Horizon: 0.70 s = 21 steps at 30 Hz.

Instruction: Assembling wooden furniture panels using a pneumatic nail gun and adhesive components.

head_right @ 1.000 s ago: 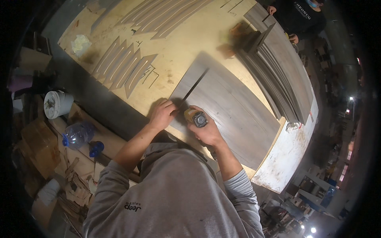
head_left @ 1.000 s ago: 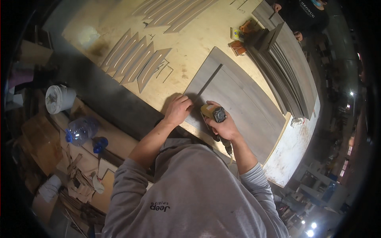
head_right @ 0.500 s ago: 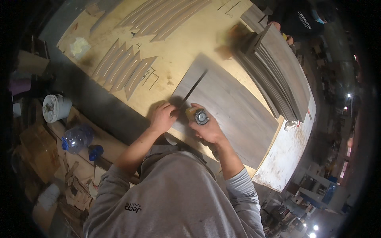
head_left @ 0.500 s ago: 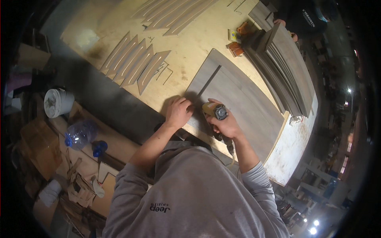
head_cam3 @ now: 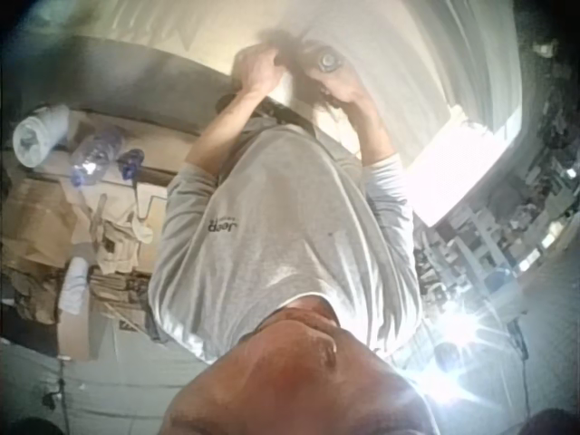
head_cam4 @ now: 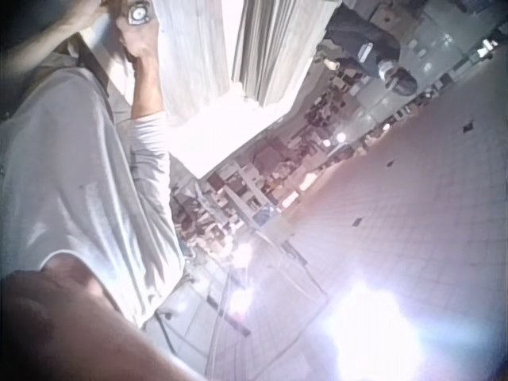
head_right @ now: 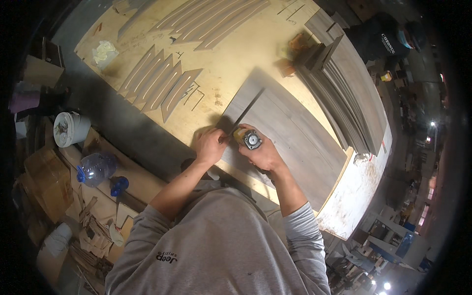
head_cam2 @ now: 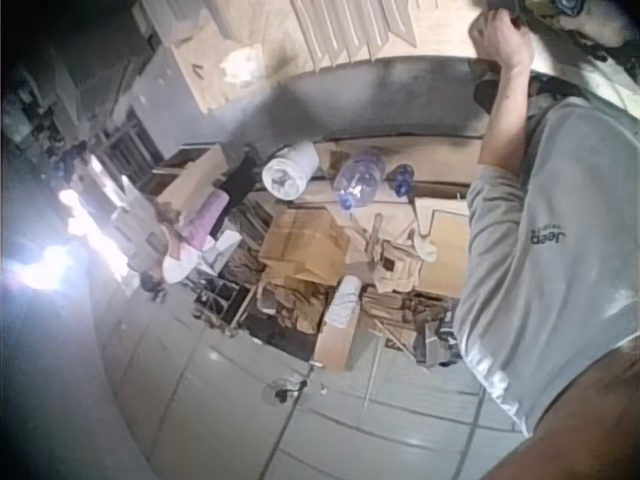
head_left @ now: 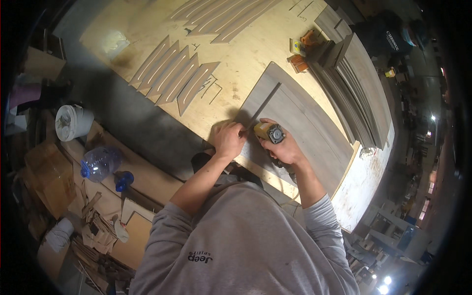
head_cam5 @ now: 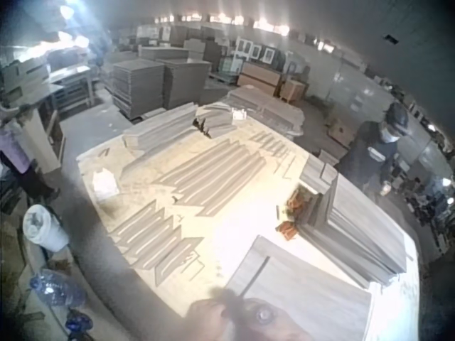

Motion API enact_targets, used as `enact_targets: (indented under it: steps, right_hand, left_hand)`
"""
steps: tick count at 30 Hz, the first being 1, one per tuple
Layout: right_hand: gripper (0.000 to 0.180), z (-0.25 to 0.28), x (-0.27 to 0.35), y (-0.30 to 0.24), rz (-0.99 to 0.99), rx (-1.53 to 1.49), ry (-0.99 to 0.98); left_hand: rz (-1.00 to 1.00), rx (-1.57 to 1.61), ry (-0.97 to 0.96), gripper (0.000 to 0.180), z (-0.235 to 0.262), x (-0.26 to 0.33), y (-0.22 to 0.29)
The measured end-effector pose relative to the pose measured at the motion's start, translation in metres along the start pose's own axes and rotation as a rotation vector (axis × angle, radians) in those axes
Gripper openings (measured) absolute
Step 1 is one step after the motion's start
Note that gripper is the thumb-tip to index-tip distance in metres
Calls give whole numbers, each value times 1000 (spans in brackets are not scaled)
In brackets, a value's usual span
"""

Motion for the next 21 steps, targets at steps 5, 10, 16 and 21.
enact_targets:
  steps: [5,10,16,21]
  right_hand:
    - [67,-3,1,-7,-8,36,27]
    - [68,-1,2,3,-41,1,2]
    - [69,-2,3,-5,-39,14,23]
    - [70,11,14,0,-44,-118,-1]
  left_hand:
    - [-17,27,14,14,1,0,0]
    - [-29,-17,20,14,0,-1,0]
    - [14,-13,-31,16,1,-4,2]
    - [128,-30,-114,15,3,-8,7]
Point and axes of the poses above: each hand's wrist, its own x-axis away from the middle knuckle, its own z-axis out of the back of the hand, y = z × x, the point moved 4 cm from there along -x, towards the middle knuckle, and after that the axes turned 11 degrees about x, right-handed, at the moved point
